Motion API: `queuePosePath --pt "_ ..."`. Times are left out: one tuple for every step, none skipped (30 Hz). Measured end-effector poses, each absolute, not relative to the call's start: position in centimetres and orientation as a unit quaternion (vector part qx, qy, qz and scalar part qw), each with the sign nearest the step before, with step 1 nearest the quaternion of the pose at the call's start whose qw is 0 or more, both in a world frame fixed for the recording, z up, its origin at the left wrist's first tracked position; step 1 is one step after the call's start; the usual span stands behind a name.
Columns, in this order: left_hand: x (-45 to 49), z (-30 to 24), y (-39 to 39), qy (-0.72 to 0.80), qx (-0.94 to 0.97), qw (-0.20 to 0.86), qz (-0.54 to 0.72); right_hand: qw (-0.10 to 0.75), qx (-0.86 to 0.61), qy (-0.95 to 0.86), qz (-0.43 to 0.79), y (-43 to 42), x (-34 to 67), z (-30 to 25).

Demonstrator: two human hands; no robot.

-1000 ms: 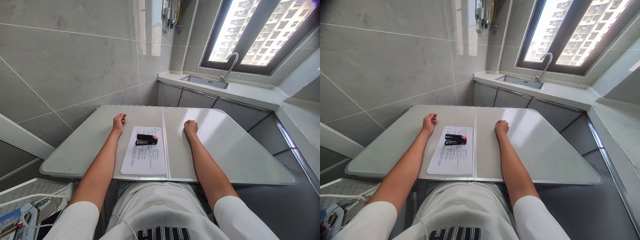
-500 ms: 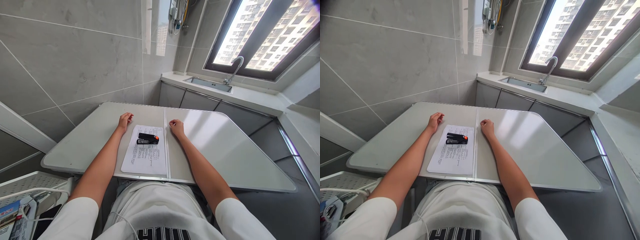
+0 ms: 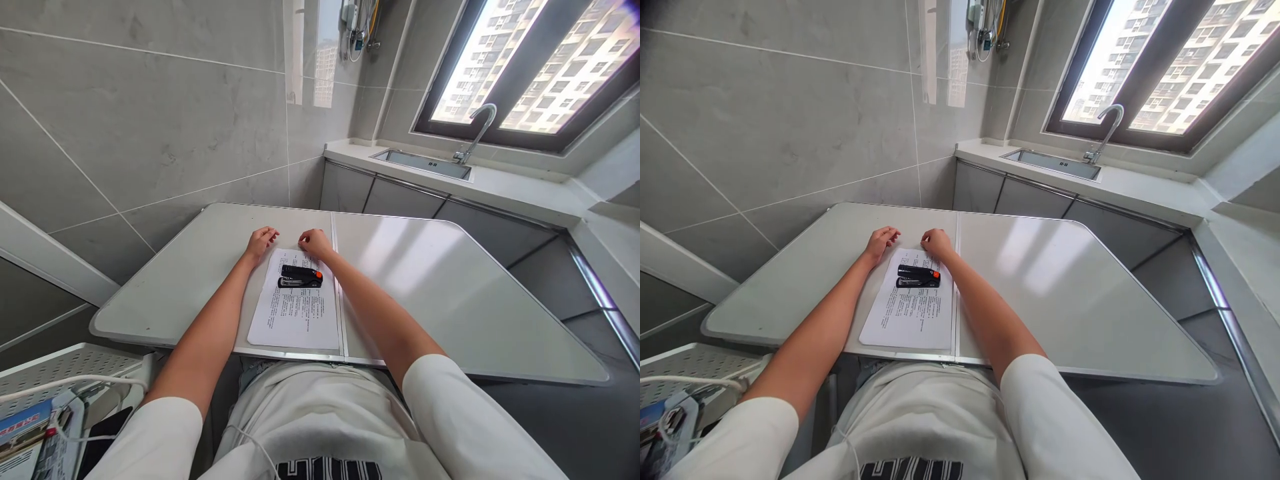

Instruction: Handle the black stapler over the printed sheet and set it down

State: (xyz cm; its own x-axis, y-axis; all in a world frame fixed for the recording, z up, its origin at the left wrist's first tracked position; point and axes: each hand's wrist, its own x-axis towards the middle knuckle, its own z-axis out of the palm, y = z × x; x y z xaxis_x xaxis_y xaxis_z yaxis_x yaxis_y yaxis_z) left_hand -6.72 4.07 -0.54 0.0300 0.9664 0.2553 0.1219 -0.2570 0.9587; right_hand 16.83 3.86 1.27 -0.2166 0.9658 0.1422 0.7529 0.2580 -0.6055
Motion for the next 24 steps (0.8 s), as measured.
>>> queuePosePath --pt "-6.7 -0.6 4.2 0.459 0.597 0.4 0.523 0.251 -0.574 -0.751 0.209 4.0 16.7 1.2" --pt "-6.7 -0.7 4.2 0.46 0.599 0.398 0.521 0.249 -0.575 -0.751 0.208 4.1 16.6 1.1" --pt "-6.7 -0.7 4.3 0.46 0.6 0.396 0.521 0.247 -0.576 -0.751 0.208 4.2 16.5 1.0" --pt "-6.7 -0.8 4.4 0.461 0.6 0.396 0.52 0.246 -0.576 -0.752 0.207 4.3 16.5 0.8" --pt "-6.7 -0.9 4.4 0.462 0.599 0.396 0.52 0.245 -0.576 -0.752 0.206 4.3 16.5 0.7" --pt "-6.7 -0.9 4.5 0.465 0.597 0.397 0.519 0.244 -0.576 -0.753 0.205 4.3 16.5 0.6" --pt "-6.7 -0.9 4.5 0.467 0.595 0.4 0.518 0.245 -0.576 -0.753 0.204 4.2 16.6 0.5" --pt "-6.7 -0.9 4.5 0.468 0.594 0.402 0.516 0.246 -0.576 -0.753 0.202 4.2 16.6 0.4" --pt "-6.7 -0.9 4.5 0.469 0.593 0.403 0.516 0.247 -0.576 -0.753 0.201 4.1 16.6 0.4" --pt "-6.7 -0.9 4.5 0.469 0.592 0.403 0.516 0.249 -0.576 -0.752 0.2 4.1 16.6 0.4" --pt "-6.7 -0.9 4.6 0.468 0.593 0.402 0.517 0.252 -0.576 -0.751 0.2 4.0 16.6 0.4" --pt "-6.7 -0.9 4.5 0.468 0.594 0.4 0.518 0.255 -0.578 -0.75 0.199 3.9 16.6 0.5" --pt "-6.7 -0.9 4.5 0.467 0.596 0.397 0.518 0.261 -0.581 -0.746 0.196 3.7 16.6 0.6" --pt "-6.7 -0.9 4.5 0.467 0.597 0.396 0.518 0.271 -0.586 -0.739 0.192 3.5 16.7 0.7" --pt "-6.7 -0.9 4.5 0.467 0.598 0.395 0.518 0.286 -0.59 -0.732 0.187 3.2 16.9 0.9" --pt "-6.8 -0.9 4.4 0.466 0.598 0.395 0.519 0.304 -0.593 -0.724 0.181 2.9 17.2 1.1" --pt "-6.8 -0.8 4.4 0.465 0.597 0.397 0.519 0.322 -0.592 -0.717 0.177 2.5 17.6 1.3" --pt "-6.8 -0.8 4.3 0.463 0.595 0.4 0.52 0.339 -0.588 -0.713 0.173 1.9 18.1 1.5" --pt "-6.7 -0.7 4.3 0.46 0.592 0.405 0.524 0.354 -0.58 -0.713 0.171 1.2 18.7 1.7" --pt "-6.5 -0.6 4.2 0.455 0.585 0.413 0.529 0.364 -0.57 -0.717 0.169 0.4 19.4 1.9" --pt "-6.3 -0.5 4.2 0.448 0.574 0.424 0.538 0.371 -0.56 -0.721 0.167 -0.5 20.1 2.1" --pt "-5.9 -0.4 4.1 0.44 0.557 0.436 0.553 0.376 -0.551 -0.726 0.165 -1.5 20.9 2.2" --pt "-5.4 -0.3 4.1 0.431 0.533 0.45 0.573 0.378 -0.543 -0.731 0.165 -2.6 21.6 2.3" --pt "-4.9 -0.3 4.1 0.422 0.503 0.463 0.596 0.377 -0.537 -0.736 0.169 -3.7 22.3 2.3"
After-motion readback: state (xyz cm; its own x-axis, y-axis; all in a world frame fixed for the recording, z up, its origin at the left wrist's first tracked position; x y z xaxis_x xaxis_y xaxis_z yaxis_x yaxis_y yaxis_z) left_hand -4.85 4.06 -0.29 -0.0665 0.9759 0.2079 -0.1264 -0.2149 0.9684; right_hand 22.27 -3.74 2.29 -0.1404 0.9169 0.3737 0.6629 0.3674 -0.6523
